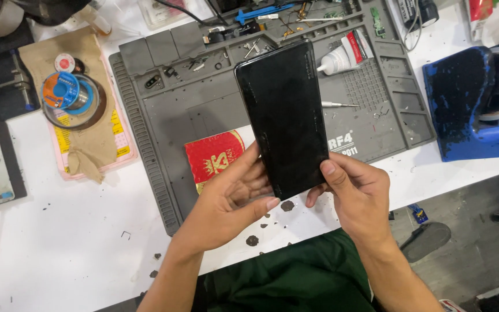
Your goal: Sealing the back cover of a mobile phone with adhesive, securing it with tape, and testing the charging functionality.
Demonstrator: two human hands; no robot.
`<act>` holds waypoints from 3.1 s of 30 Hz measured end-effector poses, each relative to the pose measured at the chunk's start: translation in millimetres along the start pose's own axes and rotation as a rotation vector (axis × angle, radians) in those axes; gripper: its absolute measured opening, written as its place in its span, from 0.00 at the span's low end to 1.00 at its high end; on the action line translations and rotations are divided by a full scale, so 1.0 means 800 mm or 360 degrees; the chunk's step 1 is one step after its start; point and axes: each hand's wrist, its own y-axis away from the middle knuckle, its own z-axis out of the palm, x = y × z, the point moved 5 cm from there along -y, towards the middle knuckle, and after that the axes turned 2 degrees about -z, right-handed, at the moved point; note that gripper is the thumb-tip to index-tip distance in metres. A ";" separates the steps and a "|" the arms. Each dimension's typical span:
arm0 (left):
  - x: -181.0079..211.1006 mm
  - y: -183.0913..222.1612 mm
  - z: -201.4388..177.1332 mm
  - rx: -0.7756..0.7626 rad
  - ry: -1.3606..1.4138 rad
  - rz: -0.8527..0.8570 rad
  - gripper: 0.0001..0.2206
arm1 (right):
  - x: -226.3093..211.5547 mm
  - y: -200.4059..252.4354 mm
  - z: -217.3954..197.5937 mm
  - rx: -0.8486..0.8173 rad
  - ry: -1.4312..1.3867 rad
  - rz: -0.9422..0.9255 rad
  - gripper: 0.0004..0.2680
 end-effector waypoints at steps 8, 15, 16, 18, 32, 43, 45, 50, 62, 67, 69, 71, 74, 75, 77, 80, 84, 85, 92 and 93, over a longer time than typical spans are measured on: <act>-0.029 -0.001 -0.010 0.0418 -0.0111 -0.0119 0.27 | -0.030 0.000 0.003 -0.0113 0.0358 -0.0201 0.09; 0.026 -0.003 -0.033 0.0640 -0.0553 -0.0096 0.11 | -0.033 -0.009 -0.002 -0.0282 0.0470 -0.0229 0.07; 0.037 -0.003 -0.028 0.0640 -0.0633 -0.0094 0.13 | -0.039 -0.007 0.005 -0.0335 0.0474 -0.0236 0.07; 0.041 -0.004 -0.024 0.0689 -0.0744 -0.0025 0.10 | -0.037 -0.004 0.009 -0.0350 0.0479 -0.0243 0.07; 0.067 0.002 -0.028 0.0670 -0.1344 -0.0102 0.18 | -0.026 -0.017 -0.042 -0.0528 0.0646 -0.0276 0.08; 0.018 0.000 -0.015 0.0663 -0.1050 -0.0395 0.17 | -0.008 -0.024 -0.054 0.0106 -0.0081 0.0203 0.18; -0.002 0.002 -0.018 0.0694 -0.0878 -0.0461 0.16 | -0.008 -0.014 -0.036 -0.0027 -0.0272 0.0150 0.14; 0.001 0.000 0.006 0.0630 -0.0824 -0.0702 0.27 | 0.010 -0.022 -0.044 0.0227 -0.0350 0.0385 0.08; -0.026 -0.030 0.003 0.0548 -0.0189 -0.0227 0.16 | -0.025 -0.040 0.027 0.0061 0.0058 -0.0060 0.12; -0.004 -0.034 -0.029 0.1137 0.0164 -0.0700 0.24 | -0.044 -0.040 0.063 -0.0343 0.0504 -0.0240 0.17; 0.013 -0.030 -0.021 0.1027 0.0458 -0.0720 0.28 | -0.031 -0.031 0.048 -0.0252 0.0469 -0.0290 0.14; 0.028 -0.033 -0.016 0.0898 0.0751 -0.0760 0.35 | -0.024 -0.024 0.019 -0.0143 0.0442 -0.0339 0.11; 0.042 -0.036 -0.028 0.1156 0.0724 -0.0770 0.41 | -0.018 -0.013 -0.038 0.0050 0.0663 -0.0213 0.08; 0.038 -0.035 -0.029 0.1245 0.0649 -0.0864 0.38 | -0.025 -0.008 -0.055 0.0178 0.0635 -0.0357 0.14; 0.031 -0.036 -0.026 0.1313 0.0563 -0.0968 0.35 | -0.032 0.001 -0.091 0.0327 0.0613 -0.0508 0.23; 0.025 -0.041 -0.019 0.1310 0.0448 -0.1028 0.31 | -0.040 0.000 -0.160 0.0694 0.0646 -0.0615 0.17; 0.017 -0.045 -0.018 0.1339 0.0258 -0.0894 0.19 | -0.103 -0.042 -0.291 0.1211 0.0890 -0.0853 0.11; 0.015 -0.043 -0.018 0.1316 0.0228 -0.0817 0.18 | -0.124 -0.066 -0.327 0.1174 0.0947 -0.0843 0.08; -0.028 -0.027 -0.024 0.0837 0.0604 -0.0792 0.38 | -0.088 -0.324 -0.388 -0.0148 0.3252 -0.0108 0.31; -0.024 -0.030 -0.021 0.0696 0.0676 -0.0584 0.36 | -0.089 -0.340 -0.400 0.0010 0.2974 -0.0107 0.27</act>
